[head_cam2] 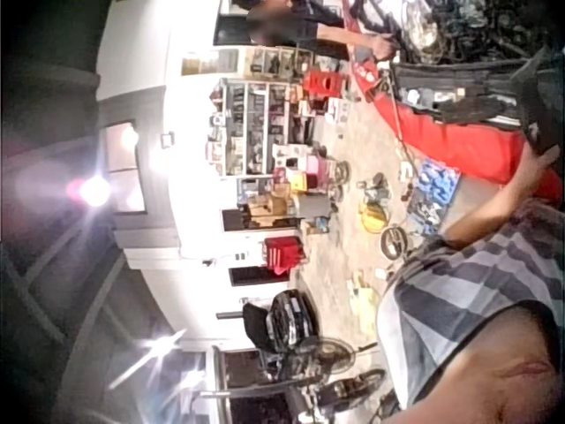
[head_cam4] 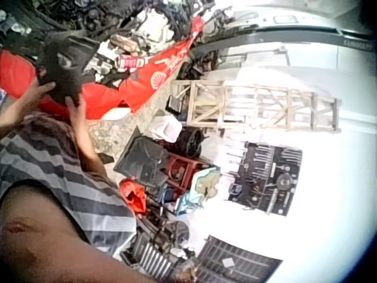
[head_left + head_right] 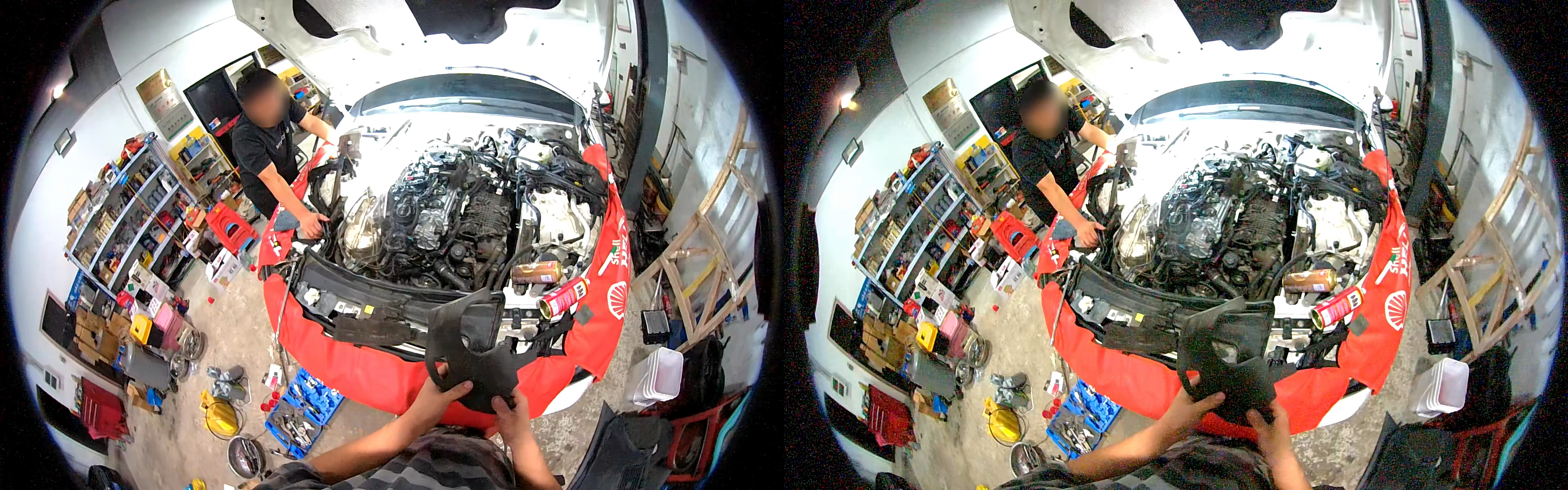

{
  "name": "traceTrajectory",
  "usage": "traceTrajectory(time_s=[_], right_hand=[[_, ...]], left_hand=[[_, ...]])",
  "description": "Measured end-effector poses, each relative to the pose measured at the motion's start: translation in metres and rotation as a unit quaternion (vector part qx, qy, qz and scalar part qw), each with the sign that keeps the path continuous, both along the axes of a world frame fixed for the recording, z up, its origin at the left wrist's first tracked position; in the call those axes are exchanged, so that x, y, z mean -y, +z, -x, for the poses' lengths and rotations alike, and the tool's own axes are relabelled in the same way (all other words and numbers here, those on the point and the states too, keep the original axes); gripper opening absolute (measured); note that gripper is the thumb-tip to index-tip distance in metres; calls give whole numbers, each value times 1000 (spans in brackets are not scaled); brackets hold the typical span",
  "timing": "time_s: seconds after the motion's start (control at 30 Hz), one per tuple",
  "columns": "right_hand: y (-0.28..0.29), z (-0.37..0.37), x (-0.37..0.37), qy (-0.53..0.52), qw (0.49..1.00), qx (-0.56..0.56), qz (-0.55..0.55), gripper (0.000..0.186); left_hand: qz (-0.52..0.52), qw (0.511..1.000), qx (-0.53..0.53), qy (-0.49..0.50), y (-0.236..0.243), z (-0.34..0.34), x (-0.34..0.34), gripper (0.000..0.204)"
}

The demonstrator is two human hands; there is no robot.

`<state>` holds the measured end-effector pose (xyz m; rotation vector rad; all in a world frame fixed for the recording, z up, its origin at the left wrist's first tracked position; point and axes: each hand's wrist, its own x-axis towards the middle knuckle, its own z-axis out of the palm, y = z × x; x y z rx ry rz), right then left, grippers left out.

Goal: The person carries plastic engine cover pieces from the floor to the car and fits the cover sections onto the engine components by hand.

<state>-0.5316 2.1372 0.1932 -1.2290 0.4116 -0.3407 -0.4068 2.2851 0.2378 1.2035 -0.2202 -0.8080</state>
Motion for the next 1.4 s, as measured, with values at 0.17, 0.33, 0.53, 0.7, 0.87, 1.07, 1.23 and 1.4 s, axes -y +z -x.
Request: traceTrajectory(time_s=[0.17, 0.33, 0.53, 0.7, 0.87, 1.07, 1.23, 1.4], right_hand=[[10, -13, 3, 27, 999, 5, 34, 36], [26, -49, -29, -13, 998, 18, 54, 37], [16, -94, -59, 12, 996, -9, 93, 40], [36, -165, -47, 34, 981, -24, 188, 35], [51, -251, -15, 63, 994, -41, 76, 46], [44, -371, 21, 1, 994, -102, 43, 42], [18, -464, 75, 9, 987, -157, -6, 41], [-25, -565, 133, -72, 981, -132, 123, 37]], left_hand=[[-25, 999, 29, 4, 0, -6, -13, 45], [-41, 995, 36, 85, 8, -26, -20, 43], [69, 986, -101, 116, 1, -87, -54, 39], [167, 955, -187, 157, 19, -168, -77, 39], [31, 988, -125, 89, 10, -262, -90, 32], [-15, 991, -117, 62, -5, -392, -69, 50], [-110, 992, -38, 47, -6, -487, -33, 74], [-139, 989, -1, 57, -31, -576, 25, 56]])
